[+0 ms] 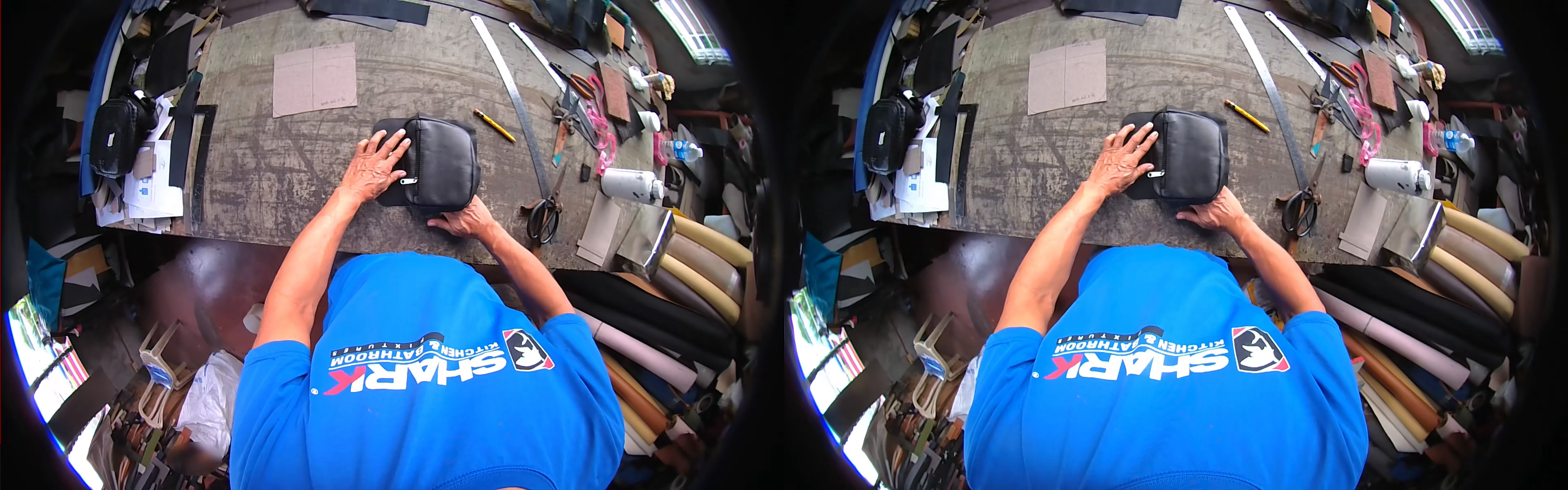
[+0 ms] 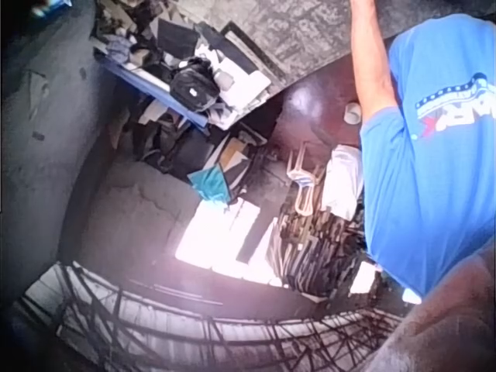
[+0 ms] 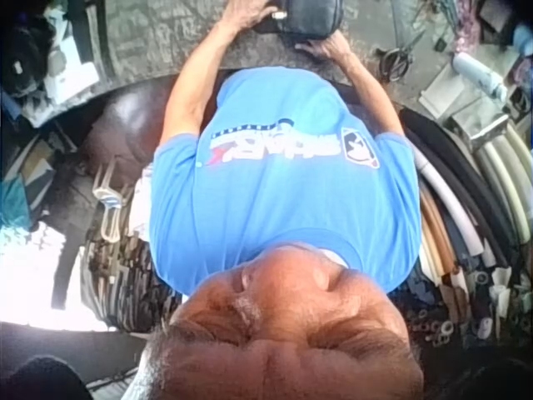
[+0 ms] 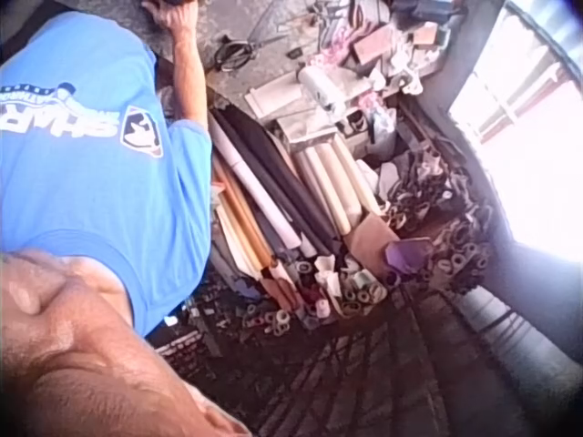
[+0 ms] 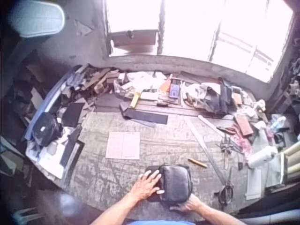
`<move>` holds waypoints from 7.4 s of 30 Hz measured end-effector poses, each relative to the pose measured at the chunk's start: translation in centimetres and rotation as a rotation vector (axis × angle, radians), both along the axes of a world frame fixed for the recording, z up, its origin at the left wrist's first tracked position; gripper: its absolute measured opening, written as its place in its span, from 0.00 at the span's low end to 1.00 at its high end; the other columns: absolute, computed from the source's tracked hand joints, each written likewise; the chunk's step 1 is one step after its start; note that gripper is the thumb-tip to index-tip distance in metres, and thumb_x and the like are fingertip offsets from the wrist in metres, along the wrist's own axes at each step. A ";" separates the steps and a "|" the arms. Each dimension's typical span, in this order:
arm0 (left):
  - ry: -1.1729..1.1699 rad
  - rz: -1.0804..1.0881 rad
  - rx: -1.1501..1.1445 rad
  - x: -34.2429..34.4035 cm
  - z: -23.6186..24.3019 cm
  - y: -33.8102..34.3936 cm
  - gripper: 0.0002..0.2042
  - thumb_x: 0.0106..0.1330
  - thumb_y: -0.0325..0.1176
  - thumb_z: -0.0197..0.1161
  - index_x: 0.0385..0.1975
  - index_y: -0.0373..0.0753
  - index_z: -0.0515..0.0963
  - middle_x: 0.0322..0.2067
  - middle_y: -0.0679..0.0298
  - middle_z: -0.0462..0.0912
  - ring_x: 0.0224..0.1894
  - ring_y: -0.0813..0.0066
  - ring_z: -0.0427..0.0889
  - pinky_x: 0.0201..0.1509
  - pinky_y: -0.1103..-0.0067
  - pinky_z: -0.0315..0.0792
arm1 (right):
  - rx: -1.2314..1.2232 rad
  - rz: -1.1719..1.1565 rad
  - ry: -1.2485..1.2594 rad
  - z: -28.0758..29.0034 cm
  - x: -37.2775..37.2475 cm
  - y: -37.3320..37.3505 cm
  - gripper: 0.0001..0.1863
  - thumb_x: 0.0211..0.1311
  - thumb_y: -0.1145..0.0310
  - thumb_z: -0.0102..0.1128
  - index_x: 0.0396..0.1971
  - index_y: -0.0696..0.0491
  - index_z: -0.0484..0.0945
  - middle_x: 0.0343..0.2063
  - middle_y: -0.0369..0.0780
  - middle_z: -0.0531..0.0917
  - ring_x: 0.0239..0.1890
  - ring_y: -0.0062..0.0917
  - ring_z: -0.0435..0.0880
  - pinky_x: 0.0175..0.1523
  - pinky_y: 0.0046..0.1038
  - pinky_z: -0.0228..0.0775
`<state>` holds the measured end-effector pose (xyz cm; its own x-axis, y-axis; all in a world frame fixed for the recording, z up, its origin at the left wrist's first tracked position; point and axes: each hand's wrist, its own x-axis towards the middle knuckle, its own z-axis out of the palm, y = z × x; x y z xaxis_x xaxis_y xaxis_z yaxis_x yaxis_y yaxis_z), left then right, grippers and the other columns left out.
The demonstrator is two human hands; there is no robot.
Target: The recorder inspects a leather bag, measures a piece of material, and then uses an industrial sewing machine to sew it.
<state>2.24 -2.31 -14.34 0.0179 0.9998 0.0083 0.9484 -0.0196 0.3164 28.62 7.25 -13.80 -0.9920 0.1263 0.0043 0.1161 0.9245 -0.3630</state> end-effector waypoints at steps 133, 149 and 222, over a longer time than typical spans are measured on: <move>-0.810 0.744 -0.102 5.0 -0.4 1.4 0.34 0.57 0.21 0.67 0.66 0.36 0.64 0.26 0.63 0.83 0.25 0.77 0.83 0.27 0.79 0.81 | -0.258 -1.253 0.313 -1.2 -1.6 1.0 0.18 0.57 0.63 0.70 0.43 0.58 0.82 0.37 0.47 0.79 0.44 0.42 0.78 0.52 0.39 0.70; -0.772 0.645 0.006 4.7 -1.1 1.3 0.32 0.55 0.21 0.66 0.64 0.40 0.69 0.23 0.62 0.84 0.23 0.76 0.84 0.28 0.77 0.79 | -0.242 -1.234 0.237 -1.6 -1.3 1.8 0.18 0.57 0.59 0.70 0.42 0.56 0.83 0.36 0.48 0.81 0.42 0.43 0.80 0.51 0.40 0.71; 0.032 -0.214 0.239 -2.5 -0.9 1.3 0.23 0.63 0.33 0.64 0.60 0.49 0.75 0.66 0.67 0.69 0.66 0.59 0.66 0.63 0.63 0.60 | 0.180 -1.109 0.416 4.0 -6.0 -6.6 0.21 0.54 0.70 0.70 0.49 0.54 0.79 0.40 0.41 0.77 0.44 0.36 0.76 0.49 0.36 0.68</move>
